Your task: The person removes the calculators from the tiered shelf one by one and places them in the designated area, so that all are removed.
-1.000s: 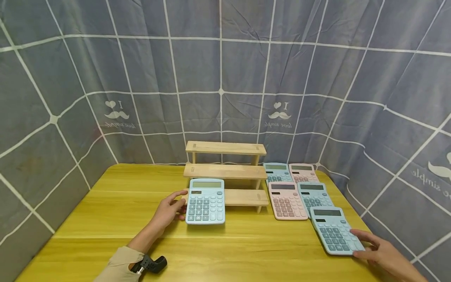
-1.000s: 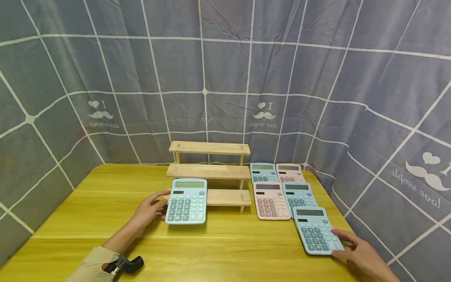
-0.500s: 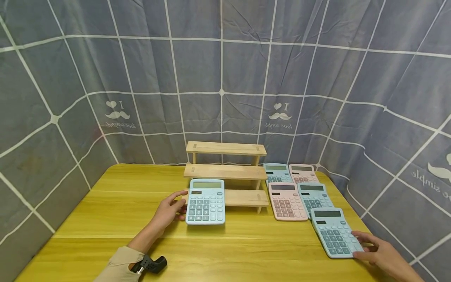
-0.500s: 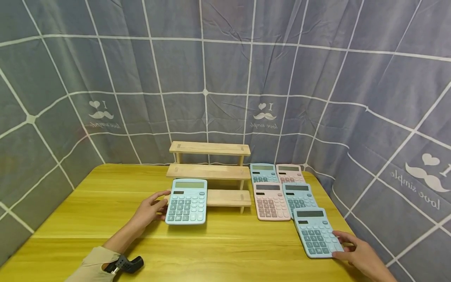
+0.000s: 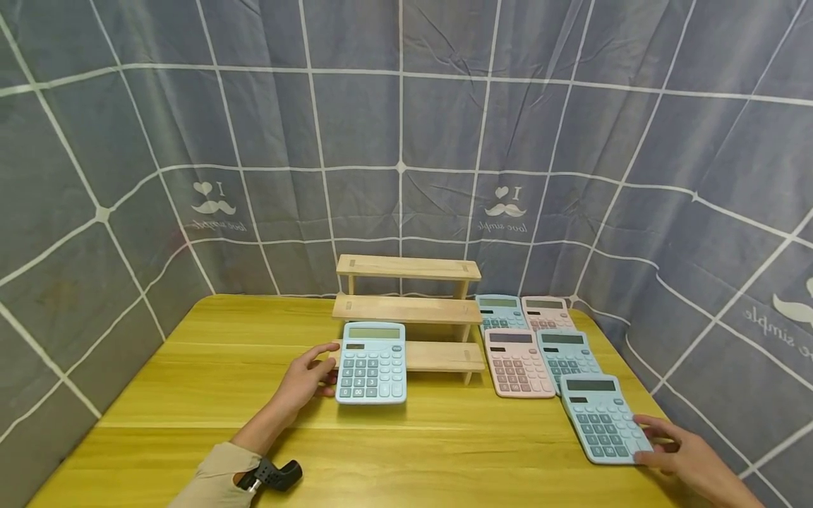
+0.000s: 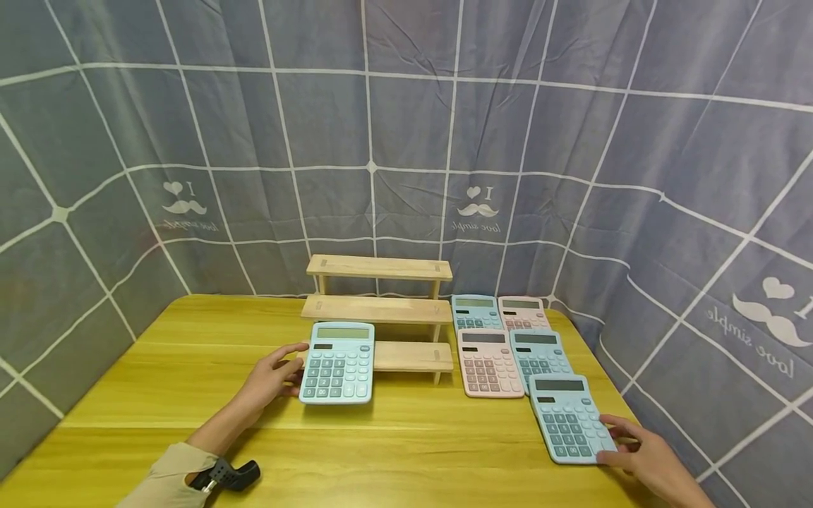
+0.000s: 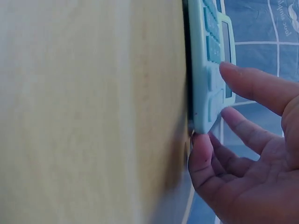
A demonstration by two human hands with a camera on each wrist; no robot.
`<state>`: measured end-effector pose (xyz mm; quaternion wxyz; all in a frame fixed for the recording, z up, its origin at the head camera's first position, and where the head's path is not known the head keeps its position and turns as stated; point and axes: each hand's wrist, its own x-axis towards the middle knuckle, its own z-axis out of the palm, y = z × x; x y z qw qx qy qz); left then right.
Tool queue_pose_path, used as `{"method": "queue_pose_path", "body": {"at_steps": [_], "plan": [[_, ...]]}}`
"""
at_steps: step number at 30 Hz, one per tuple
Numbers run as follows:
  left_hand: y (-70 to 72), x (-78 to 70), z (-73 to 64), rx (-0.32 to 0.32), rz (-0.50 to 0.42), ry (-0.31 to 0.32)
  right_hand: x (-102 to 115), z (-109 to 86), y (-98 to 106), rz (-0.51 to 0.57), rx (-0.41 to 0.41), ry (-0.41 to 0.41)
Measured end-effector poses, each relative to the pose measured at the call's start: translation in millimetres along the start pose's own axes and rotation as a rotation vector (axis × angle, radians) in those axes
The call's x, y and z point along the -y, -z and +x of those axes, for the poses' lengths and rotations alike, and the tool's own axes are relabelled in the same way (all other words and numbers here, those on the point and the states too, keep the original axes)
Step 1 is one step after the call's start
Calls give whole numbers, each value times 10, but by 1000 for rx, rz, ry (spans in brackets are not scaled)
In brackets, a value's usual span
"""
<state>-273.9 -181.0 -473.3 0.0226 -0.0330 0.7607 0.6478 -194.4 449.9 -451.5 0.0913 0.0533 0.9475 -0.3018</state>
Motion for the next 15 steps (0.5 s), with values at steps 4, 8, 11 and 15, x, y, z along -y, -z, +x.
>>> {"method": "queue_pose_path", "body": {"at_steps": [4, 8, 11, 15], "plan": [[-6, 11, 7, -1, -2, 3, 29, 2, 31, 17, -3, -26], [-9, 4, 13, -4, 0, 0, 110, 12, 56, 41, -26, -37], [-7, -5, 12, -5, 4, -1, 206, 14, 66, 63, -49, -25], [-1, 0, 10, -5, 12, 1, 363, 8, 64, 118, -49, -20]]}}
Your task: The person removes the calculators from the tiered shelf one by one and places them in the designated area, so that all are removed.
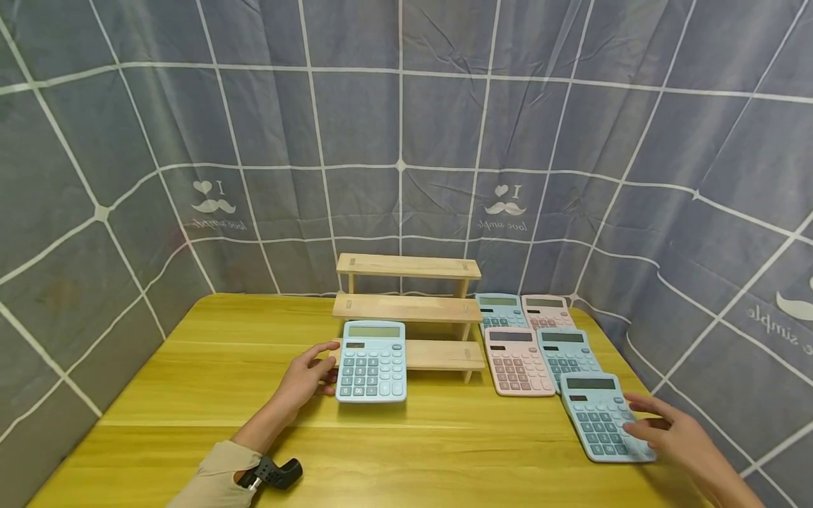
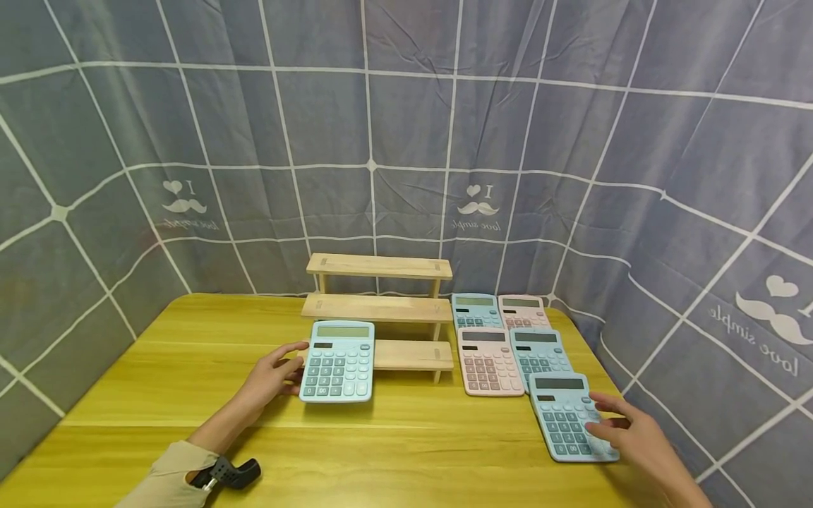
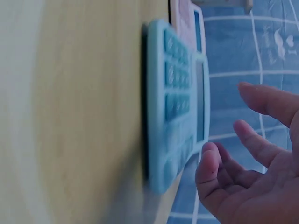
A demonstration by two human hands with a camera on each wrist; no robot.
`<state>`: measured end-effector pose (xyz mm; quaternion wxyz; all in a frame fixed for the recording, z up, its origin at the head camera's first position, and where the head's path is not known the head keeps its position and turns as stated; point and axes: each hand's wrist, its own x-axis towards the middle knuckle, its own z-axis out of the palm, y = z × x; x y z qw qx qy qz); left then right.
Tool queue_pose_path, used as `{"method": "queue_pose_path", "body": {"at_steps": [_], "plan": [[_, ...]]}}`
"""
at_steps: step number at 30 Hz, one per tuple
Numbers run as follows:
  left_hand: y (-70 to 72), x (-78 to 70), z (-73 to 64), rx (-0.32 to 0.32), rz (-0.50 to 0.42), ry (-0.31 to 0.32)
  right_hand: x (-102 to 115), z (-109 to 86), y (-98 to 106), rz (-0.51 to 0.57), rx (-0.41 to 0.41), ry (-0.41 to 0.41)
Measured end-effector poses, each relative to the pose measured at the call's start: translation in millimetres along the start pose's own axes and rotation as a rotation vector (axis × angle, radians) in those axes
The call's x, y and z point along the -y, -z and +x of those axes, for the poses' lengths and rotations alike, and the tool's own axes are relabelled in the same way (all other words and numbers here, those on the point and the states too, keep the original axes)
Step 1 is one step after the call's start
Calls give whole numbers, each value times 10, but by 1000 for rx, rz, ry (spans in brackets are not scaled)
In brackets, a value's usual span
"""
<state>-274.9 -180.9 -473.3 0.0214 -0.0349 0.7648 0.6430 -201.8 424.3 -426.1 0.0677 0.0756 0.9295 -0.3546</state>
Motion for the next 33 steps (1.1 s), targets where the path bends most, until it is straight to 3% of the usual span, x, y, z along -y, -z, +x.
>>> {"method": "queue_pose_path", "body": {"at_steps": [13, 24, 33], "plan": [[-6, 21, 2, -2, -13, -1, 470, -26, -176, 206, 72, 107], [-9, 21, -9, -3, -14, 0, 815, 21, -364, 424, 175, 151], [-10, 6, -8, -5, -6, 0, 1115, 44, -545, 534, 229, 185]]}}
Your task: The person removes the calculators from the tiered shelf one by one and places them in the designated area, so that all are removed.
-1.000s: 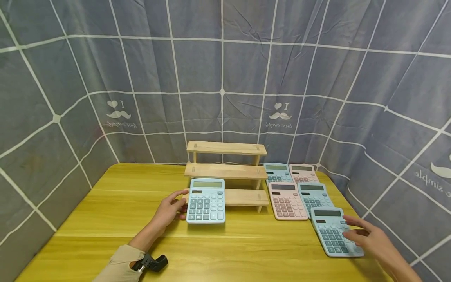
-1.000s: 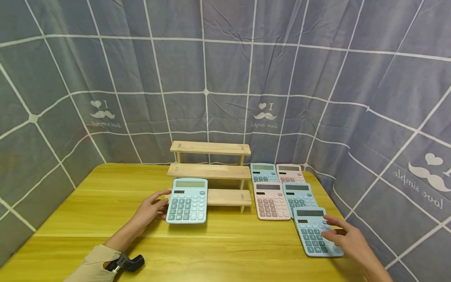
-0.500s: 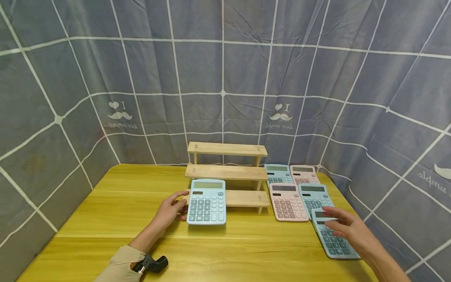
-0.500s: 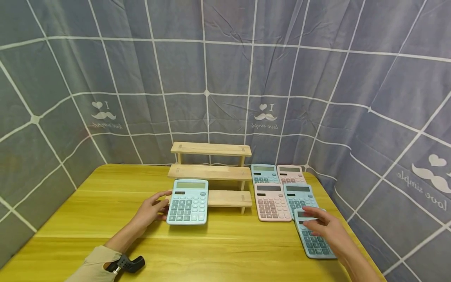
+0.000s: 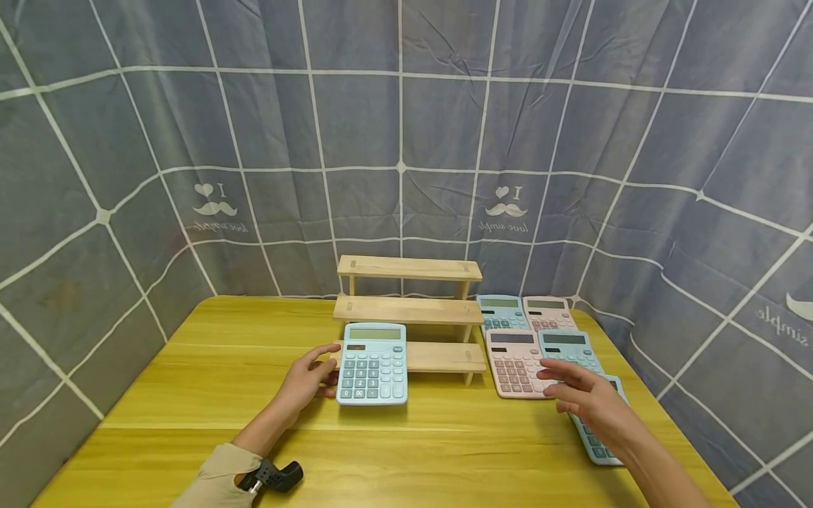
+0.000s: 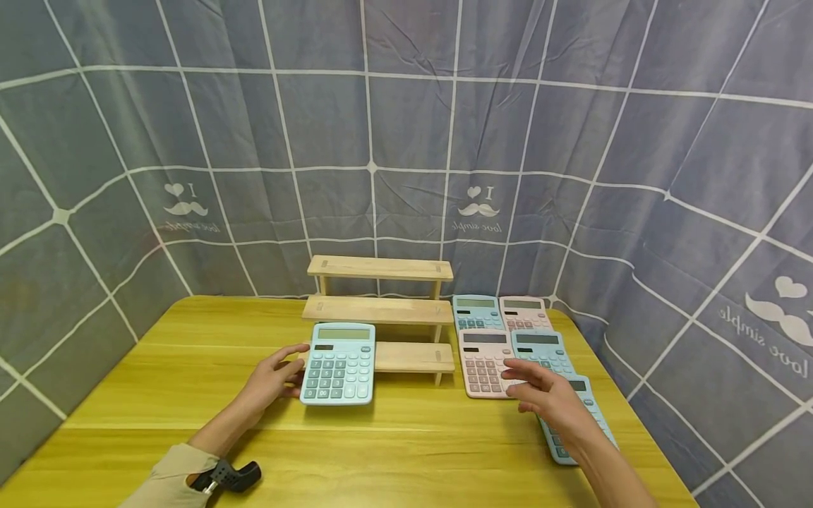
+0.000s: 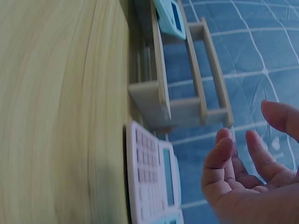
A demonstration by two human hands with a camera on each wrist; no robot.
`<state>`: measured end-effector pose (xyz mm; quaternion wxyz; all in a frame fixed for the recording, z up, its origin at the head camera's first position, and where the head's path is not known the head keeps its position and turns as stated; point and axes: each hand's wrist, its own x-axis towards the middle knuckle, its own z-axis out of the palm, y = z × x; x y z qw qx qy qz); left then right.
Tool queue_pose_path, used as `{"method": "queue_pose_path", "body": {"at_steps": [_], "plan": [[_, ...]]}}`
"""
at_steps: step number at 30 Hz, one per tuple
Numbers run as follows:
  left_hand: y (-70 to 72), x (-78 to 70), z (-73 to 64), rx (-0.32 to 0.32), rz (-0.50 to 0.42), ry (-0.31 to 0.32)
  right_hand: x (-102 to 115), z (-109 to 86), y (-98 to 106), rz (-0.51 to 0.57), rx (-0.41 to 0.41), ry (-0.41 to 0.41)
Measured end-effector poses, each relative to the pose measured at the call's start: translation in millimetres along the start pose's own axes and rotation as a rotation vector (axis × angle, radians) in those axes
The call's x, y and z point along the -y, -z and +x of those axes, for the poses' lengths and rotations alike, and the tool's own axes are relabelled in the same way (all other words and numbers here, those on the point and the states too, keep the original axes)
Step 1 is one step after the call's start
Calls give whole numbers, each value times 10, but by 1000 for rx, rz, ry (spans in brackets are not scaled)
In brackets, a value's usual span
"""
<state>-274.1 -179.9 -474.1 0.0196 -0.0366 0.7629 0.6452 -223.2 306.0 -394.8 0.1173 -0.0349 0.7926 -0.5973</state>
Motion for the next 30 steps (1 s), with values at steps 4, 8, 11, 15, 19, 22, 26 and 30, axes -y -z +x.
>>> {"method": "queue_pose_path", "body": {"at_steps": [4, 8, 11, 15, 19, 22, 26, 30], "plan": [[0, -10, -8, 4, -2, -7, 54, 65, -132, 29, 32, 18], [-8, -17, -12, 8, -6, -12, 94, 128, -250, 59, 64, 35], [-15, -21, -11, 9, -4, -11, 117, 166, -336, 87, 93, 46], [-18, -21, -14, 6, 1, -7, 149, 229, -465, 114, 139, 69], [-13, -20, -14, 2, 7, -7, 167, 311, -599, 154, 187, 96], [-8, -20, -16, 0, 10, -9, 172, 375, -697, 191, 215, 104], [-6, -18, -19, -1, 6, -8, 185, 456, -838, 219, 237, 105], [-4, -11, -18, 0, 4, -10, 212, 525, -994, 227, 240, 101]]}}
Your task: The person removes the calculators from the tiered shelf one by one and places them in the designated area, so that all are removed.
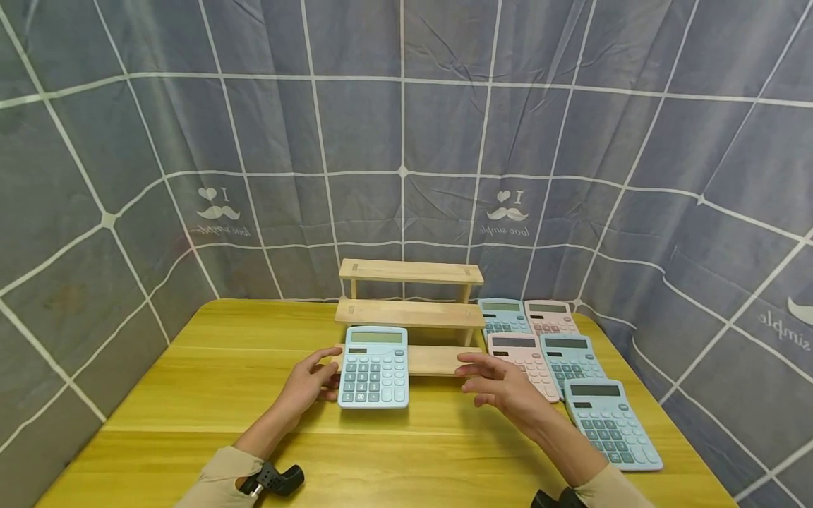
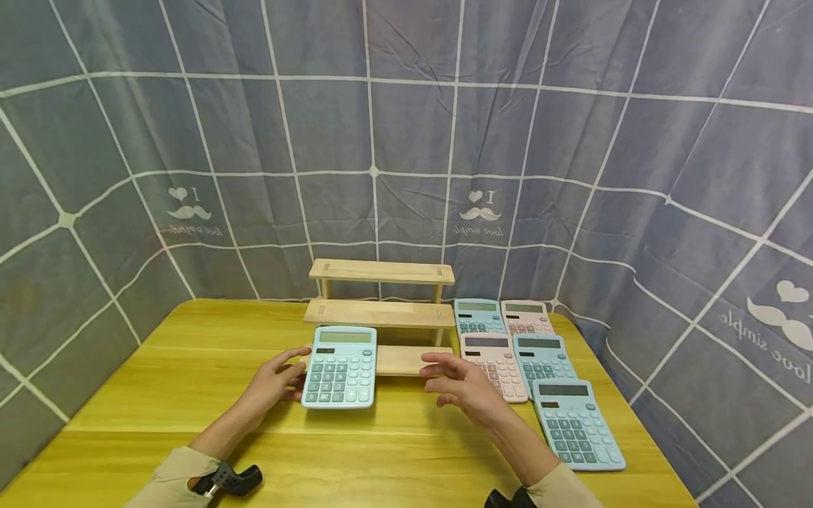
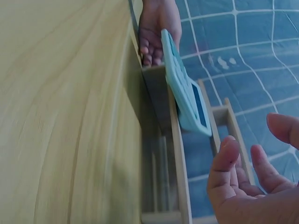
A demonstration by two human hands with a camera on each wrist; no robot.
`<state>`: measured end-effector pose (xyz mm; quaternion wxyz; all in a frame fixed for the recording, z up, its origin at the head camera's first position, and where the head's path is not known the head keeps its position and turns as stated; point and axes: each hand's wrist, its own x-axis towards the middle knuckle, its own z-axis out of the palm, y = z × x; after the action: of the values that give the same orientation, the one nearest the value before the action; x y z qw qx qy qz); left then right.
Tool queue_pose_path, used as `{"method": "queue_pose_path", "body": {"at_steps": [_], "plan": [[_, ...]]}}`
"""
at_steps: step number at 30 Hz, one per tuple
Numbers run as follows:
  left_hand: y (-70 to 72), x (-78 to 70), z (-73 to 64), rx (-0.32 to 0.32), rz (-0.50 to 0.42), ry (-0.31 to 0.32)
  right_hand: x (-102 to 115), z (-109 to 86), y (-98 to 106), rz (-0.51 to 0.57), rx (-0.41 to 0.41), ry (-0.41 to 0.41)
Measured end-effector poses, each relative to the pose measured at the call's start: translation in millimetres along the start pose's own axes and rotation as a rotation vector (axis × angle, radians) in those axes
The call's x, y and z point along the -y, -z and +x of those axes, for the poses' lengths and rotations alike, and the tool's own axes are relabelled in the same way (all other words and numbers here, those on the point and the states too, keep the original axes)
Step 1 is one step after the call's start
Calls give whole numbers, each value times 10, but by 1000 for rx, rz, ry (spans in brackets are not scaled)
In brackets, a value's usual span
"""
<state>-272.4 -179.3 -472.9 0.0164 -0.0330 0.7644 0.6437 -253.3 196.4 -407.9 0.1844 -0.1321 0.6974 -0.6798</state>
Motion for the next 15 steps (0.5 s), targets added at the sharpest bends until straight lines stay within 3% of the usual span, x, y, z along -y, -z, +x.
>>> {"method": "queue_pose_path", "body": {"at_steps": [15], "plan": [[4, 9, 3, -4, -1, 3, -117, 308, -393, 6, 44, 23]]}}
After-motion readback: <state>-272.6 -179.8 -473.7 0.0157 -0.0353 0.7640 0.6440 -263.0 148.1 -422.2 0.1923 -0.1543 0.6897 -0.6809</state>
